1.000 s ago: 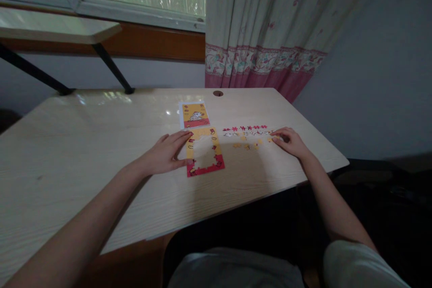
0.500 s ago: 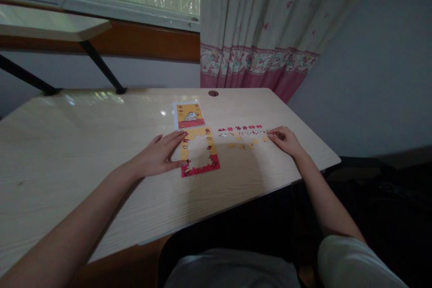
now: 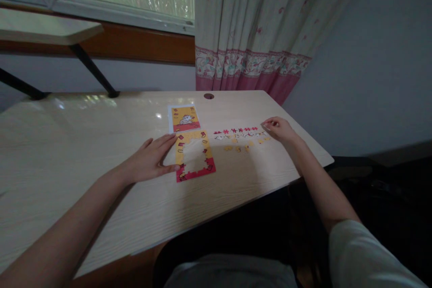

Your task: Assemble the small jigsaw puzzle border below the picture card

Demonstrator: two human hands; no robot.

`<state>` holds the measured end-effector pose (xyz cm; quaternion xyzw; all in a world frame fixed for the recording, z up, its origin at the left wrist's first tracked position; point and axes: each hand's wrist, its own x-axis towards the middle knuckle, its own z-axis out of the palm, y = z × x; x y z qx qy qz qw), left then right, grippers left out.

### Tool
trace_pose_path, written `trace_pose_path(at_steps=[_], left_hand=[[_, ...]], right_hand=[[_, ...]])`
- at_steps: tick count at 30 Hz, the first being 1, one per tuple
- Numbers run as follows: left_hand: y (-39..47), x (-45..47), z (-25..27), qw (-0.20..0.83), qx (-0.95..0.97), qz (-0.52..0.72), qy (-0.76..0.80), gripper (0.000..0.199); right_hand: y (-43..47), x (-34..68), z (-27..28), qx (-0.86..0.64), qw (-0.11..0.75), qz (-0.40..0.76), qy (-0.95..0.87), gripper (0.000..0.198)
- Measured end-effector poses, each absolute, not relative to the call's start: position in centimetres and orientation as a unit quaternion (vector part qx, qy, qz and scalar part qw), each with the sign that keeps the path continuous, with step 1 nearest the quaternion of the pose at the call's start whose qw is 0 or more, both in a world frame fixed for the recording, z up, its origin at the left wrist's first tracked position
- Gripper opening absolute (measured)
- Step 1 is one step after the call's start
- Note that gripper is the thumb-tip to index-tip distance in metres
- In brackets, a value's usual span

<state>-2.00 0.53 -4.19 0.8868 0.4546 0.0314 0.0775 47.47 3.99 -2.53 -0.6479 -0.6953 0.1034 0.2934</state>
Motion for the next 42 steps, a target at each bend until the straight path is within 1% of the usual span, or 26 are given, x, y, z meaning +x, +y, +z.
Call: trace_pose_path(at_steps=[3,5,9,12,19,27,35,42], left_hand=[[0.5,-2.1,-4.3,0.076,0.888,0.036,0.452,0.095],[0.5,-2.2,-4.3,0.075,0.888,0.046,0.451,0.095],[0.4,-2.0,-4.0,0.072,0.886,0.053,0.455,0.095],[0.2,-1.7,-3.6,0.076,0.884,0.044,0.459,0.096],[0.0,-1.5,-3.2,0.084,0.886,0.035,0.456,0.097],[-0.1,-1.4,-3.0,0.089,0.884,0.029,0.458,0.101],[-0.1,-1.3,-2.9,0.085,0.882,0.01,0.463,0.103],[-0.2,-1.3,-2.8,0.092,0.881,0.02,0.463,0.102]], right_hand=[[6.4,46.8,-1.2,-0.626,0.215,0.211,-0.719,0.036],[7.6,46.4,-0.8,-0.599,0.178,0.272,-0.732,0.04],[8.6,45.9,-1.2,-0.57,0.154,0.323,-0.74,0.043],[8.3,46.0,-1.6,-0.571,0.158,0.333,-0.734,0.041],[7.7,46.9,-2.6,-0.569,0.173,0.283,-0.752,0.036],[7.4,46.6,-2.7,-0.571,0.204,0.284,-0.742,0.037],[6.0,44.6,-1.5,-0.585,0.251,0.359,-0.682,0.041],[5.1,43.0,-0.6,-0.568,0.302,0.394,-0.657,0.041]])
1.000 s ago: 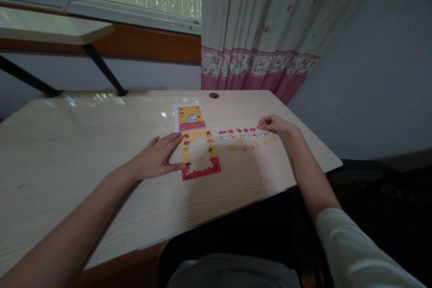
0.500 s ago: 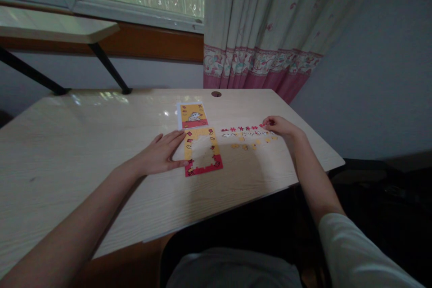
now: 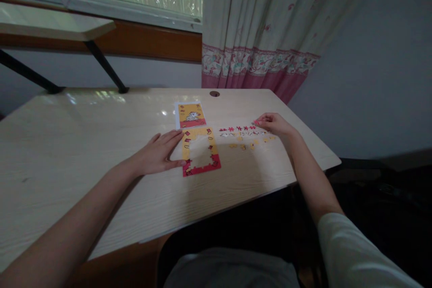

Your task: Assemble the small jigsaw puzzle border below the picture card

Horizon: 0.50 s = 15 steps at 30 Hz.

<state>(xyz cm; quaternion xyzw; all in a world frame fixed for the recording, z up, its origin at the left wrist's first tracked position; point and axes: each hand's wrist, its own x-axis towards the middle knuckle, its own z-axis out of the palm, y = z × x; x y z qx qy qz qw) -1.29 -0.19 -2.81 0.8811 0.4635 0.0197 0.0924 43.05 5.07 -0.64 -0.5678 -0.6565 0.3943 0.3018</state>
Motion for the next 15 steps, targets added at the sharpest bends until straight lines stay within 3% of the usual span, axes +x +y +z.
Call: trace_pose_path(at_steps=[7,15], left_hand=[[-0.2,-1.4,-2.9,0.097,0.884,0.025,0.456,0.1],[-0.3,-1.2,-2.8,0.088,0.885,0.016,0.456,0.107]], right_hand=[[3.7,36.5,0.6,-0.481,0.307,0.429,-0.7,0.036],[0.1,25.1,0.1,-0.348,0.151,0.421,-0.824,0.013]])
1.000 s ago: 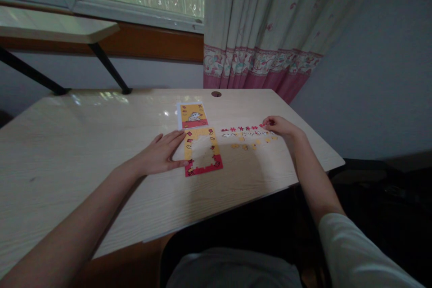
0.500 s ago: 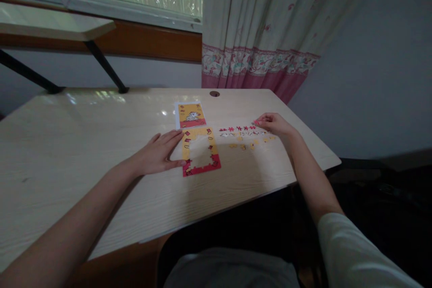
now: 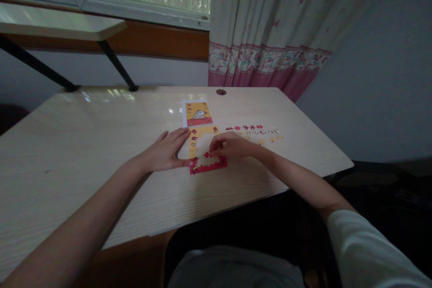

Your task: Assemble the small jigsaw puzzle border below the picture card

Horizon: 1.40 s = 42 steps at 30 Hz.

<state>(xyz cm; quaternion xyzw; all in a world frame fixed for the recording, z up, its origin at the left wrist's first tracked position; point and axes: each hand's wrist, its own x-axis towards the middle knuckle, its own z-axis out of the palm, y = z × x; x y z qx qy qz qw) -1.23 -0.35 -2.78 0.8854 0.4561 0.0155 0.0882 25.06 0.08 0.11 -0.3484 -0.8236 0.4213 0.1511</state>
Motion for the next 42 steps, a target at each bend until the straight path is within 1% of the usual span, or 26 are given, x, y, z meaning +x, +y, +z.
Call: trace_pose_path(at_steps=[5,17,22,27,33,37,42], left_hand=[[-0.3,-1.3,-2.9,0.088,0.884,0.008,0.459,0.106],[-0.4,-1.3,-2.9,0.091,0.883,0.018,0.461,0.104],[-0.4,-1.2,-2.7,0.098,0.881,0.02,0.462,0.105],[-0.5,-1.1,-2.5,0.102,0.88,0.02,0.463,0.104],[-0.6,-1.0,-2.4,0.092,0.881,0.013,0.464,0.103],[-0.6,-1.0,-2.4,0.096,0.88,0.013,0.466,0.104],[-0.6,-0.9,-2.3,0.093,0.878,0.01,0.469,0.105]], right_hand=[[-1.2,23.2,-1.0,-0.349,0.132,0.439,-0.818,0.012],[-2.5,22.6,-1.2,-0.384,0.155,0.402,-0.816,0.011],[-2.6,22.4,-1.5,-0.363,0.172,0.339,-0.85,0.009],[-2.4,22.4,-1.6,-0.35,0.171,0.283,-0.876,0.008],[-2.7,23.0,-1.6,-0.265,0.183,0.184,-0.928,0.011],[-3.3,23.4,-1.7,-0.209,0.154,0.106,-0.96,0.018],[-3.8,23.5,-1.5,-0.196,0.106,0.052,-0.973,0.021]])
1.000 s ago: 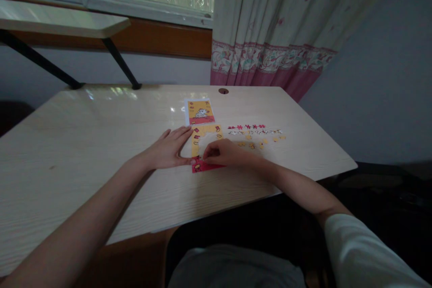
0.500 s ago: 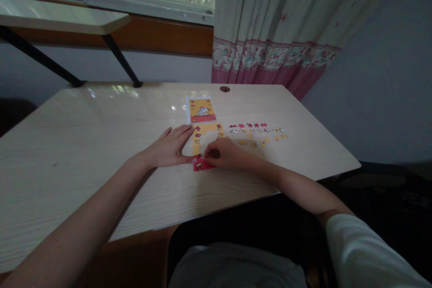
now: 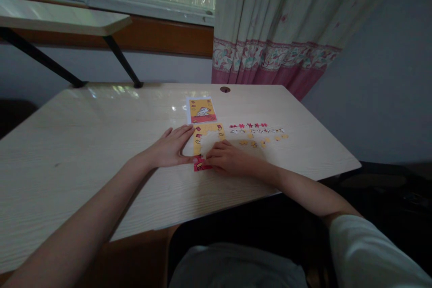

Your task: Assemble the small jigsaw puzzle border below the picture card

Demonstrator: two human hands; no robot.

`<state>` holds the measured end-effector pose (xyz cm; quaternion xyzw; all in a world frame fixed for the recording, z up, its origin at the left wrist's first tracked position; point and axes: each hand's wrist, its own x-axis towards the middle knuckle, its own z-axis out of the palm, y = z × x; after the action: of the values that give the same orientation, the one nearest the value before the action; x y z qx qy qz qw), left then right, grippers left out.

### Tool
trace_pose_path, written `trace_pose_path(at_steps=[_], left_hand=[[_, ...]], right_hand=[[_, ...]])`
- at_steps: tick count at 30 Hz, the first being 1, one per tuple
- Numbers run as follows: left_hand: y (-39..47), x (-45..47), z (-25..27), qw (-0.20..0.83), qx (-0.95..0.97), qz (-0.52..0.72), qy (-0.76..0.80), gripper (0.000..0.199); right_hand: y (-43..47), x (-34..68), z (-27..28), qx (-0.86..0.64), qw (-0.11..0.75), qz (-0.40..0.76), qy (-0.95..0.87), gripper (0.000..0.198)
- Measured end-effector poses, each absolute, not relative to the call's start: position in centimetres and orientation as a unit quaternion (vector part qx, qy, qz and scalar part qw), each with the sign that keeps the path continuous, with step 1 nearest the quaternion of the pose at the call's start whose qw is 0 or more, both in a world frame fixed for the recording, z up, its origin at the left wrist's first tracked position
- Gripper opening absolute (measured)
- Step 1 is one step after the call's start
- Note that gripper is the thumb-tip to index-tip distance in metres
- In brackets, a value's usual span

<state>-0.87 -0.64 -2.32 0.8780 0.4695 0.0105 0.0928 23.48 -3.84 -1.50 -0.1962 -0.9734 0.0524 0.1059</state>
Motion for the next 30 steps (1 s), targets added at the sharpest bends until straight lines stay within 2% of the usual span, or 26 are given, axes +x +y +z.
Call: trace_pose_path(at_steps=[4,8,11,17,22,30], left_hand=[[-0.6,-1.0,-2.4,0.093,0.879,0.012,0.468,0.104],[-0.7,-1.0,-2.5,0.1,0.88,0.017,0.464,0.103],[-0.8,-0.9,-2.4,0.104,0.878,0.018,0.468,0.104],[-1.1,-1.0,-2.3,0.1,0.877,0.017,0.469,0.103],[-1.4,-0.7,-2.4,0.082,0.872,0.028,0.482,0.103],[-1.6,-0.2,-2.8,0.068,0.866,0.02,0.495,0.108]], right_hand=[[-3.5,23.8,-0.9,-0.191,0.106,0.081,-0.973,0.022],[-1.7,25.7,-0.1,-0.211,0.177,0.143,-0.951,0.023],[0.4,28.5,0.5,-0.273,0.217,0.127,-0.929,0.019],[4.1,36.2,1.5,-0.48,0.202,0.064,-0.851,0.02],[5.5,42.0,1.1,-0.632,0.183,0.079,-0.749,0.023],[6.8,42.9,-0.6,-0.64,0.198,0.138,-0.729,0.024]])
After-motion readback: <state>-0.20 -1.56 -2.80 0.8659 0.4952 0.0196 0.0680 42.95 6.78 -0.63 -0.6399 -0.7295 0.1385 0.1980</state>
